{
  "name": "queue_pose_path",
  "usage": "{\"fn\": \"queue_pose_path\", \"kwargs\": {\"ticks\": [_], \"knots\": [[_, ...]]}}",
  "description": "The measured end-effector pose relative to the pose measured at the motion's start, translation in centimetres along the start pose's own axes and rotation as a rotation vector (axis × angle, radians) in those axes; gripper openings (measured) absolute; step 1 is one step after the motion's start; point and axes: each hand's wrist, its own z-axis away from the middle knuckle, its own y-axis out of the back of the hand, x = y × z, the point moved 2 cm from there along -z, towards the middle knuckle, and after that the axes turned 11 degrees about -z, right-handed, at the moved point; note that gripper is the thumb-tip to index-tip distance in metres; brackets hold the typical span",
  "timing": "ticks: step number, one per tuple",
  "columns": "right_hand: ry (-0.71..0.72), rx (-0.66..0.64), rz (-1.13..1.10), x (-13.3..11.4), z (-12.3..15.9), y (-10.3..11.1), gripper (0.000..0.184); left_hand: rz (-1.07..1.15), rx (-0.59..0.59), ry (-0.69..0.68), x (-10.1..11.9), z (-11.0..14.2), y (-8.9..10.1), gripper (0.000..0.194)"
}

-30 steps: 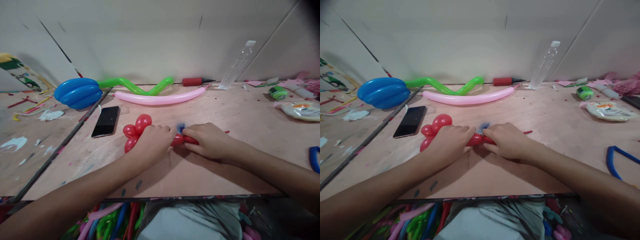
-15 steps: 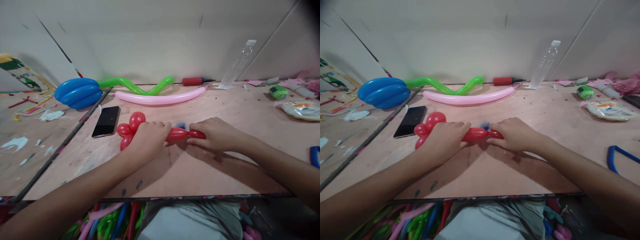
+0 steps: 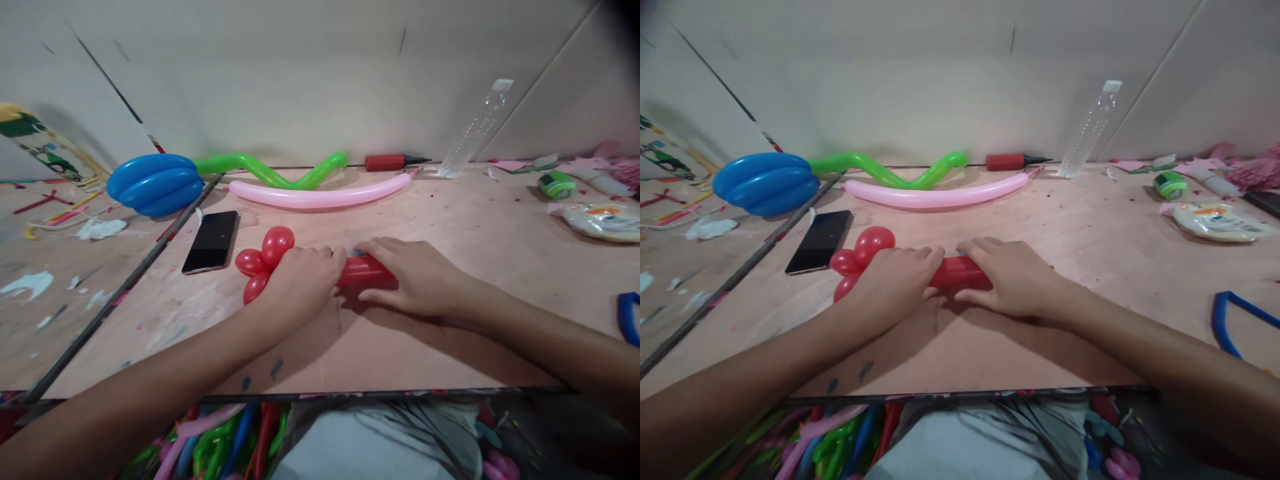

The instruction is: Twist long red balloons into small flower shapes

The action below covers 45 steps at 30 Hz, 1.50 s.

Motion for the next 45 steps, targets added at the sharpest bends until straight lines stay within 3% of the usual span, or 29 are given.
{"fn": "queue_pose_path", "kwargs": {"ticks": [4,8,12,18,24,31,35,38,40,43,45], "knots": [[-0.066,-0.090,0.029,-1.6,-0.2,-0.9,0.034,-0.014,0.052,-0.038,0.9,0.1,-0.7,0.015],[-0.023,-0.126,0.025,-1.5,-0.3,-1.3,0.020,-0.006,0.047,-0.053,1.0,0.3,-1.0,0.004],[0.027,-0.097,0.005,-1.1,-0.1,-1.4,0.008,0.033,-0.012,-0.077,0.9,0.2,-0.5,0.013],[0.038,-0.091,-0.012,-1.2,0.1,-1.5,0.010,0.026,0.004,-0.082,1.1,0.1,-0.3,0.018],[0.019,-0.051,0.044,-1.0,-0.1,-1.2,0.032,0.006,-0.006,-0.067,1.2,-0.2,0.2,0.016],[0.030,-0.127,0.000,-0.8,-0.1,-1.5,0.012,0.019,-0.007,-0.085,1.2,0.2,-0.6,0.013],[0.028,-0.127,0.007,-1.0,-0.1,-1.5,0.012,0.032,-0.023,-0.084,1.2,0.1,-0.7,0.015],[0.019,-0.085,0.051,-1.0,-0.1,-1.3,0.024,-0.001,0.003,-0.071,1.4,0.0,0.0,0.017],[0.027,-0.053,0.086,-0.8,-0.1,-1.0,0.022,-0.045,0.085,-0.072,1.8,0.4,1.0,0.022],[0.028,-0.015,0.137,-0.3,-0.2,0.0,0.016,-0.022,0.249,-0.034,1.5,1.6,3.5,0.030],[0.020,0.008,0.174,0.0,-0.2,1.0,0.016,0.058,0.294,0.050,0.3,2.4,5.4,0.037]]}}
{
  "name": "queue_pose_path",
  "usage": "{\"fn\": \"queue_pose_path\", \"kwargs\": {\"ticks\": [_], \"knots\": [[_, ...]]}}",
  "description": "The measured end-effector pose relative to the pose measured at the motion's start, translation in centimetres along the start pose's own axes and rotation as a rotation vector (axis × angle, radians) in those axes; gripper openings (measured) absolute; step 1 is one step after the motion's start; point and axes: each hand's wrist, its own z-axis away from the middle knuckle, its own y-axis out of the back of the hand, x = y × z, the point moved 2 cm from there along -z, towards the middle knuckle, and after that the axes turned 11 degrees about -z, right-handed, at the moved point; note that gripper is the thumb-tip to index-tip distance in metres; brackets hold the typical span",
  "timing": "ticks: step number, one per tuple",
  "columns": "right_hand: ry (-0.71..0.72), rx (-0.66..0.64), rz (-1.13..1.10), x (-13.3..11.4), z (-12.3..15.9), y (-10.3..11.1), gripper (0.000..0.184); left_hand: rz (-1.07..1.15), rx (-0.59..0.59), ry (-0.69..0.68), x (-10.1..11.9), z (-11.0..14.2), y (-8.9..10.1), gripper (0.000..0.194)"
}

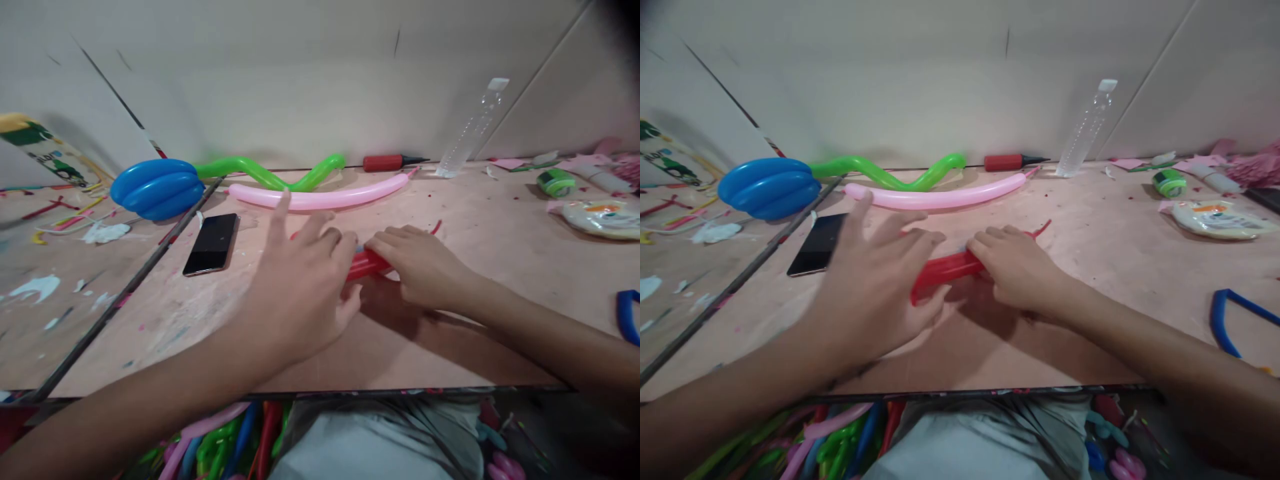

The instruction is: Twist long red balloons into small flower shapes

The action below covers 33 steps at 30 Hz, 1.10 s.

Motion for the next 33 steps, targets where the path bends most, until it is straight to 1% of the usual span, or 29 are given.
{"fn": "queue_pose_path", "kwargs": {"ticks": [1,3,4,5,6,8,9,10,12,14,16,17,19,21,23,26,29,31,33], "knots": [[0.012,0.012,0.014,0.1,0.0,0.6,0.015,0.047,-0.024,0.040,-0.9,0.0,1.0,0.040],[0.086,0.043,0.020,0.1,0.1,1.8,0.012,0.200,-0.096,0.149,-2.9,-0.3,2.5,0.041],[0.144,0.063,0.011,-0.1,0.2,2.4,0.012,0.307,-0.159,0.159,-3.9,-0.6,3.0,0.038],[0.203,0.088,-0.001,-0.3,0.3,2.9,0.013,0.415,-0.261,0.137,-4.5,-0.8,3.1,0.036],[0.256,0.112,-0.010,-0.6,0.4,3.3,0.015,0.527,-0.377,0.067,-4.9,-1.1,2.9,0.034],[0.329,0.142,-0.007,-1.0,0.4,3.9,0.021,0.780,-0.563,-0.087,-4.9,-1.4,2.1,0.036],[0.351,0.150,0.004,-1.2,0.4,4.0,0.024,0.915,-0.621,-0.151,-4.6,-1.5,1.5,0.035],[0.362,0.155,0.019,-1.4,0.3,4.0,0.026,1.007,-0.649,-0.138,-4.3,-1.6,0.8,0.034],[0.361,0.173,0.042,-1.6,0.2,4.1,0.026,1.089,-0.665,-0.063,-3.7,-1.6,-0.8,0.033],[0.345,0.201,0.044,-1.6,0.2,4.2,0.024,1.146,-0.698,-0.057,-3.2,-1.4,-2.0,0.033],[0.344,0.218,0.020,-1.5,0.3,4.3,0.022,1.205,-0.696,-0.092,-2.9,-1.2,-2.8,0.030],[0.349,0.227,-0.001,-1.4,0.3,4.3,0.024,1.237,-0.677,-0.102,-2.9,-1.1,-3.0,0.028],[0.347,0.261,-0.053,-1.2,0.5,4.3,0.037,1.321,-0.629,-0.100,-2.8,-0.9,-3.2,0.026],[0.303,0.318,-0.103,-0.9,0.6,4.1,0.045,1.417,-0.590,-0.089,-2.6,-0.8,-3.3,0.031],[0.224,0.344,-0.145,-0.6,0.7,3.7,0.042,1.489,-0.560,-0.077,-2.4,-0.7,-3.5,0.042],[0.070,0.302,-0.197,-0.3,0.7,3.1,0.029,1.492,-0.499,-0.035,-2.2,-0.7,-4.0,0.055],[-0.026,0.271,-0.277,-0.3,1.0,2.4,0.029,1.452,-0.422,0.000,-2.1,-0.9,-4.4,0.051],[-0.040,0.259,-0.377,-0.4,1.1,1.9,0.032,1.428,-0.379,0.036,-2.0,-1.0,-4.6,0.049],[-0.044,0.231,-0.508,-0.6,1.2,1.5,0.032,1.410,-0.339,0.102,-1.8,-1.1,-4.7,0.053]]}}
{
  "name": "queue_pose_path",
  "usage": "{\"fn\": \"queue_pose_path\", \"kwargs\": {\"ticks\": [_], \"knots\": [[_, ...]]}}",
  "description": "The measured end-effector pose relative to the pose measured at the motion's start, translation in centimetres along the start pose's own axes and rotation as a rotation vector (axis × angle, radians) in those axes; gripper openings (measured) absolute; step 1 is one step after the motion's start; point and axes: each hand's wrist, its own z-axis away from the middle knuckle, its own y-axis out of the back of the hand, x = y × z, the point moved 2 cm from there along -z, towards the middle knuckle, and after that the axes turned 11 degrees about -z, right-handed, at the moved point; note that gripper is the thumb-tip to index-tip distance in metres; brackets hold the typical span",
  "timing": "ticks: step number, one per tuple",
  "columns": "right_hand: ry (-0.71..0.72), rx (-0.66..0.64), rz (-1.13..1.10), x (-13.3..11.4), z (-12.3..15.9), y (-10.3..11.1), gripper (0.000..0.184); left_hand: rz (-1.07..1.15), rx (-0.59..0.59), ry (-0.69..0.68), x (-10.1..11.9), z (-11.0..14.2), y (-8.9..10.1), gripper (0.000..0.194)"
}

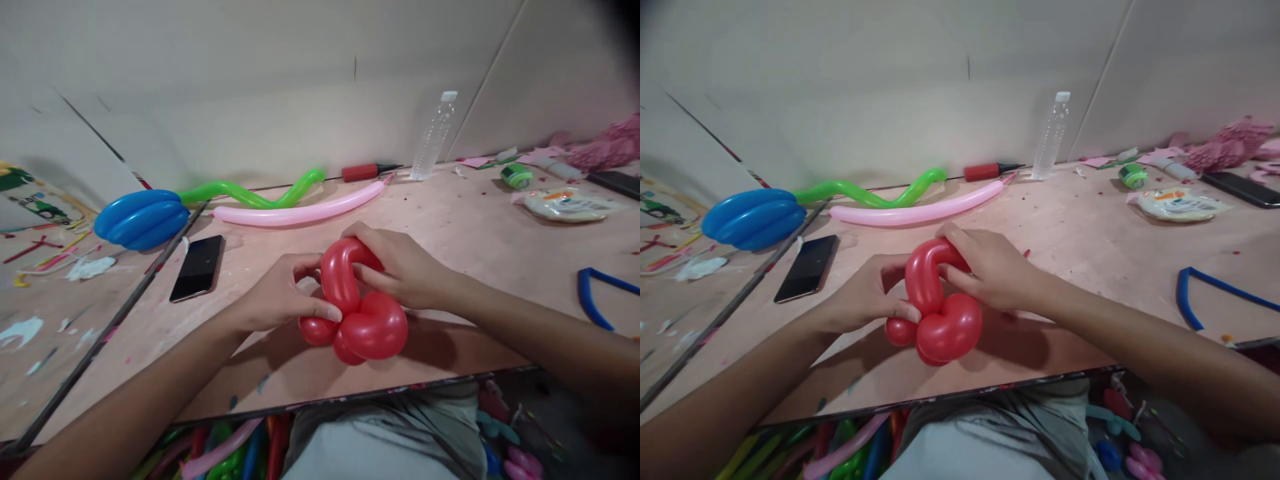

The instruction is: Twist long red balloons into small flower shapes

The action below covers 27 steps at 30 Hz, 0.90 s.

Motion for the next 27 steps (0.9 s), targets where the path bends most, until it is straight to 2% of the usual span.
{"fn": "queue_pose_path", "kwargs": {"ticks": [2,5,8,10,13,15,17,20,23,27], "knots": [[-0.032,-0.016,-0.123,0.0,0.2,-0.4,0.026,-0.002,0.073,0.014,-0.1,0.0,-0.2,0.052],[-0.066,-0.006,-0.284,0.1,0.3,-0.7,0.018,0.013,0.158,-0.036,-0.4,0.0,-0.3,0.038],[-0.042,-0.020,-0.455,0.2,0.3,-0.9,0.024,0.067,0.236,-0.136,-0.9,0.0,-0.2,0.031],[0.003,-0.050,-0.527,0.3,0.4,-1.0,0.032,0.072,0.284,-0.156,-1.2,0.0,0.1,0.030],[0.073,-0.064,-0.578,0.3,0.4,-1.3,0.041,0.085,0.278,-0.126,-1.4,-0.3,0.4,0.033],[0.106,-0.048,-0.608,0.1,0.5,-1.6,0.046,0.139,0.240,-0.113,-1.5,-0.5,0.5,0.041],[0.114,-0.035,-0.631,-0.2,0.7,-1.8,0.050,0.189,0.181,-0.099,-1.7,-0.5,0.4,0.048],[0.051,-0.010,-0.619,-0.3,1.1,-2.4,0.056,0.224,0.059,-0.060,-2.0,-0.4,-0.4,0.041],[-0.044,0.051,-0.558,0.0,1.5,-3.1,0.062,0.296,0.109,-0.036,-2.4,-0.3,-1.4,0.033],[-0.084,0.082,-0.450,0.3,1.7,-3.7,0.065,0.267,0.223,-0.048,-2.7,-0.4,-2.0,0.036]]}}
